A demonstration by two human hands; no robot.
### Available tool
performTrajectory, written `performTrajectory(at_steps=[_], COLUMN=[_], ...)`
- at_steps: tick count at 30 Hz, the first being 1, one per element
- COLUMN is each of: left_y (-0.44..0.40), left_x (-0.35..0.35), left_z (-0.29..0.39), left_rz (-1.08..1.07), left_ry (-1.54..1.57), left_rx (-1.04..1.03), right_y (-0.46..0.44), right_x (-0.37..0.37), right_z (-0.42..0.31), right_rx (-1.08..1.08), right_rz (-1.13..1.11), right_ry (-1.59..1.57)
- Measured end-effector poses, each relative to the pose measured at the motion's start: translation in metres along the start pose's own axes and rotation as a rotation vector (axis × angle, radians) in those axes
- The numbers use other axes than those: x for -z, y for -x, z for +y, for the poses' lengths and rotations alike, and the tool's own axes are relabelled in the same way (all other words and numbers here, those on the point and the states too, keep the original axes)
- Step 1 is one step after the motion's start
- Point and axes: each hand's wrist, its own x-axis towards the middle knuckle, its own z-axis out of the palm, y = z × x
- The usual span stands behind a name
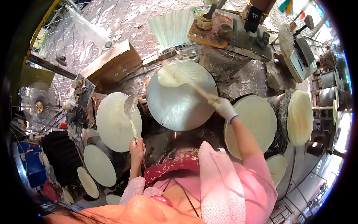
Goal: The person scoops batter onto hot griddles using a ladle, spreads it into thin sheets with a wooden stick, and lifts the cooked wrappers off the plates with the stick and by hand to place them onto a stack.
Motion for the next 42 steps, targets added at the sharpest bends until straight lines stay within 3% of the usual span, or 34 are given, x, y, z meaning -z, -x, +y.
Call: performTrajectory(at_steps=[2,4,8,11,13,17,21,23,25,29,32,34,35,36,38,42], left_y=[0.003,0.006,0.015,0.019,0.021,0.026,0.035,0.017,0.006,-0.031,-0.060,-0.078,-0.085,-0.089,-0.089,-0.060], left_x=[-0.001,-0.004,-0.008,-0.008,-0.007,-0.004,-0.001,0.015,0.016,0.016,0.001,-0.006,-0.010,-0.016,-0.020,-0.008], left_z=[-0.012,-0.016,-0.024,-0.025,-0.028,-0.040,-0.040,-0.065,-0.064,-0.048,-0.024,-0.016,-0.012,-0.009,-0.006,-0.013], left_rz=[0.039,0.060,0.083,0.083,0.087,0.117,0.120,0.140,0.147,0.170,0.163,0.124,0.106,0.088,0.052,-0.019], left_ry=[-0.044,-0.046,-0.033,-0.079,-0.102,-0.111,-0.105,-0.258,-0.323,-0.659,-0.895,-1.017,-1.076,-1.136,-1.241,-1.382], left_rx=[-0.038,-0.029,-0.001,-0.026,-0.026,0.047,0.087,-0.021,-0.086,-0.221,-0.365,-0.349,-0.380,-0.412,-0.450,-0.412], right_y=[-0.021,0.003,0.003,-0.016,-0.045,-0.026,-0.009,-0.041,-0.058,-0.058,-0.028,-0.019,-0.032,-0.038,-0.058,-0.052], right_x=[0.024,0.013,-0.006,0.028,0.036,0.025,0.037,0.046,0.040,0.031,0.047,0.066,0.067,0.065,0.050,0.024], right_z=[0.004,-0.072,-0.011,-0.018,-0.020,-0.054,-0.057,-0.029,-0.060,-0.046,-0.029,-0.051,-0.022,-0.028,-0.026,-0.024], right_rx=[0.017,-0.363,-0.266,-0.060,-0.025,-0.294,-0.300,-0.199,-0.108,-0.268,-0.329,-0.208,0.005,-0.057,0.066,-0.208], right_rz=[-0.012,-0.238,-0.388,-0.270,-0.216,-0.503,-0.564,-0.471,-0.319,-0.642,-0.639,-0.550,-0.436,-0.341,-0.304,-0.610], right_ry=[0.201,0.074,-0.103,0.144,0.097,0.076,0.146,0.040,0.083,0.215,0.150,0.188,0.133,0.163,0.235,0.188])
